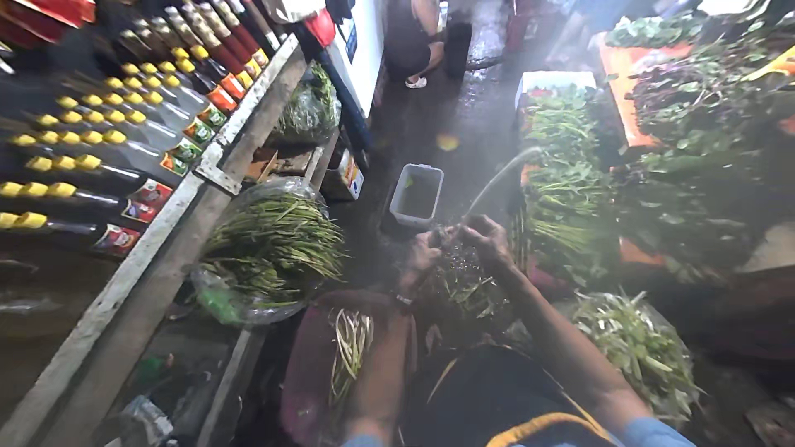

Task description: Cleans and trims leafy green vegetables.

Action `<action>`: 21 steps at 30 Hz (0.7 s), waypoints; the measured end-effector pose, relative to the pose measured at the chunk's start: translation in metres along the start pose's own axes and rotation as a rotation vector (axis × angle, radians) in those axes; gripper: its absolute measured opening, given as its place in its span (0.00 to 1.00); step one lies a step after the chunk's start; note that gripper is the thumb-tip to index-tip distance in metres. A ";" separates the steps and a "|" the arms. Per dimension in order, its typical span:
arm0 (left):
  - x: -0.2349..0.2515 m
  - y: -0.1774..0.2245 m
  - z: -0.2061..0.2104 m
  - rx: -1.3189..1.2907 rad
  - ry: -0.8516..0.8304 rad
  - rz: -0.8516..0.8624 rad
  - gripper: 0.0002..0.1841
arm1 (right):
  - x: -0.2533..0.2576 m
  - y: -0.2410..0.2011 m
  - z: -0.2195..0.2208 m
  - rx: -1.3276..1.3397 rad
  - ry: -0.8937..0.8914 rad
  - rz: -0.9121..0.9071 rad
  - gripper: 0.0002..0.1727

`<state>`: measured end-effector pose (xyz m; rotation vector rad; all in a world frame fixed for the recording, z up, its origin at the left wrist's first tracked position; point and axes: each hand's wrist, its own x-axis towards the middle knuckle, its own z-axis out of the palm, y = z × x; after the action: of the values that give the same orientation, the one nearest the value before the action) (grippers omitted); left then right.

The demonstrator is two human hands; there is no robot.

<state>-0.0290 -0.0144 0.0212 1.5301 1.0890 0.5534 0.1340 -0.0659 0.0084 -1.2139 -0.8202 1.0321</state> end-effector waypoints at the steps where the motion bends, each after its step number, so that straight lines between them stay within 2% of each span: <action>1: -0.001 0.004 -0.002 0.070 -0.019 -0.025 0.15 | 0.000 0.003 0.000 0.029 0.002 0.010 0.11; 6: -0.004 0.012 0.000 0.247 -0.024 -0.106 0.12 | -0.003 0.011 0.006 0.108 0.091 0.182 0.13; 9: -0.004 0.006 0.002 0.228 -0.027 -0.111 0.11 | -0.005 0.017 -0.001 0.096 0.068 0.165 0.13; 14: -0.011 0.003 -0.001 0.174 -0.019 -0.109 0.11 | -0.004 0.019 -0.016 0.126 0.079 0.202 0.19; 18: -0.026 -0.034 -0.015 0.047 -0.052 -0.056 0.13 | 0.001 0.018 -0.025 0.071 0.030 0.204 0.16; 20: -0.038 -0.054 -0.029 -0.024 0.023 0.015 0.13 | 0.005 0.013 -0.018 0.030 -0.027 0.164 0.13; 21: -0.040 -0.065 -0.039 -0.083 0.100 0.103 0.14 | 0.005 0.010 -0.012 0.021 -0.059 0.149 0.12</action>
<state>-0.1013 -0.0317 -0.0212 1.5047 1.0539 0.7438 0.1450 -0.0644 -0.0035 -1.2457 -0.7714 1.2001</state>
